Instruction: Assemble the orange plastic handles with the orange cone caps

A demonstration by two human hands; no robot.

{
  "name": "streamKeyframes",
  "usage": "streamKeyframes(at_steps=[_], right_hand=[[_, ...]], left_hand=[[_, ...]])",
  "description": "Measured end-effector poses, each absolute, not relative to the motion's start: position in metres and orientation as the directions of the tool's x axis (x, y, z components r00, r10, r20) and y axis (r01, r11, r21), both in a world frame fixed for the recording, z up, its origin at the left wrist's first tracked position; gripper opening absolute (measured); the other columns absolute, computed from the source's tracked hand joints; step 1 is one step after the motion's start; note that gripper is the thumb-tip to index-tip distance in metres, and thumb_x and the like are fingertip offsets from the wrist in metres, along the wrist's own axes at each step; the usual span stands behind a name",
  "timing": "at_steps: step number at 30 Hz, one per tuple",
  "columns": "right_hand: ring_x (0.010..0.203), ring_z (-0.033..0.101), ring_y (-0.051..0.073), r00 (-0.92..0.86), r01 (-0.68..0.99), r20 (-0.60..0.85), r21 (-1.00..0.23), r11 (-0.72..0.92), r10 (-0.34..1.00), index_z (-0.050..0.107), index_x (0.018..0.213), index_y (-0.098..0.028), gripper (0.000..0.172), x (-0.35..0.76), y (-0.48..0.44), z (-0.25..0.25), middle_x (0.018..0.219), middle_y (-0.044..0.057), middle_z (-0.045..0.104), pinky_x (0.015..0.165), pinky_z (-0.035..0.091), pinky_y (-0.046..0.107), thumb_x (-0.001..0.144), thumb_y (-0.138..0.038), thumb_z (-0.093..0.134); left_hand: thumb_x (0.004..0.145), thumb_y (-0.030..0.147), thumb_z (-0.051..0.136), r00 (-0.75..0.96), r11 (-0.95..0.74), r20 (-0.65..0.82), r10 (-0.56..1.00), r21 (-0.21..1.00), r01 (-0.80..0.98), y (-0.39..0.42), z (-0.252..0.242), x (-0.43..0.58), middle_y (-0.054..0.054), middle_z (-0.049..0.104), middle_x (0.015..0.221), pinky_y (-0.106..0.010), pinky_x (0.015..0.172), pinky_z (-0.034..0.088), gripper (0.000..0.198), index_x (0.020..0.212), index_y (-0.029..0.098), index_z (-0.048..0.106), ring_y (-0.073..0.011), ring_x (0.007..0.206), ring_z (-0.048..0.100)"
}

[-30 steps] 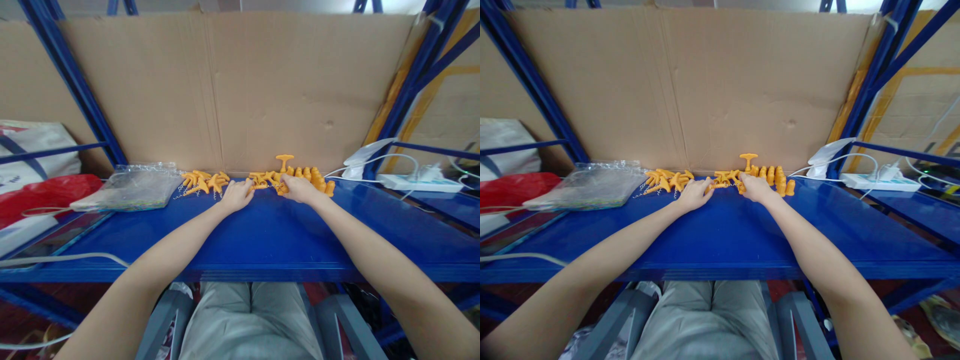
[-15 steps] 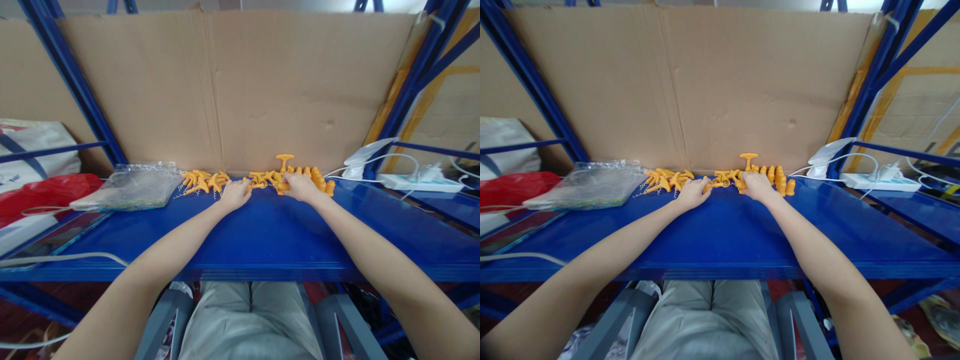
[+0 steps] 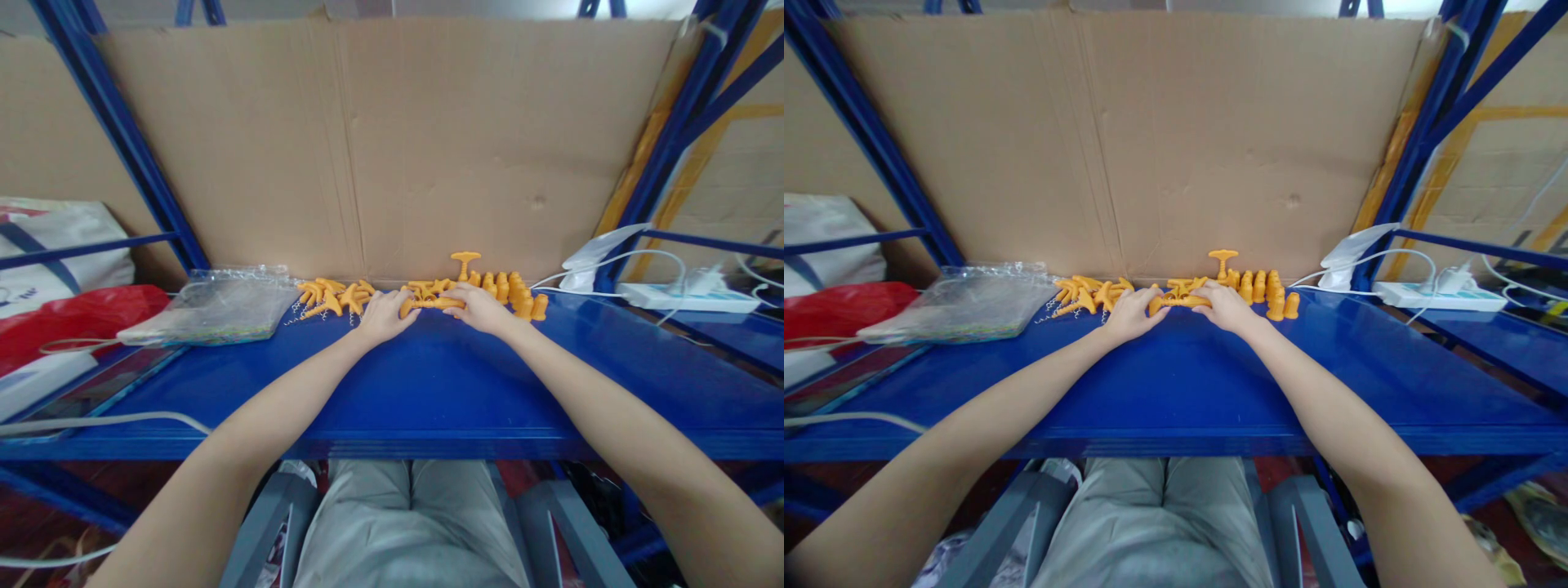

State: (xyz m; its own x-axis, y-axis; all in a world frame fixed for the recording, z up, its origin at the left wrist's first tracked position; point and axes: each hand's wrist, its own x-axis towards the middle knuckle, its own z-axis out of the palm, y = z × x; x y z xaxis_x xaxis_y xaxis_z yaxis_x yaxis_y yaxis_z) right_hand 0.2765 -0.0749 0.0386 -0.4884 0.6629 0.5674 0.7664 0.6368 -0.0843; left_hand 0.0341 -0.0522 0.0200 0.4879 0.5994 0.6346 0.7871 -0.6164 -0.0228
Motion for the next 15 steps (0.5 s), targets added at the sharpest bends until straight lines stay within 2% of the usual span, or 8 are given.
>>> streamKeyframes(at_steps=[9,15], right_hand=[[0.105,0.066,0.028,-0.490,0.696,0.590,-0.178,0.696,0.641,0.073,0.120,-0.022,0.032,0.2786,-0.0671,0.0332,0.111,0.012,0.070,0.098,0.051,0.048,0.091,-0.032,0.063],[0.105,0.066,0.027,-0.503,0.665,0.574,-0.220,0.713,0.646,0.073,0.118,-0.020,0.031,0.2782,-0.0646,0.0338,0.111,0.013,0.071,0.097,0.051,0.047,0.091,-0.032,0.062]], left_hand=[[0.092,0.038,0.061,0.441,-0.631,0.665,0.603,0.059,0.774,-0.0497,0.0188,0.0338,-0.008,0.075,0.106,-0.040,0.089,0.050,0.025,0.110,0.020,0.062,-0.0260,0.095,0.071],[0.091,0.036,0.062,0.443,-0.630,0.666,0.600,0.052,0.775,-0.0506,0.0203,0.0326,-0.008,0.075,0.105,-0.040,0.088,0.051,0.026,0.110,0.019,0.063,-0.0257,0.094,0.071]])
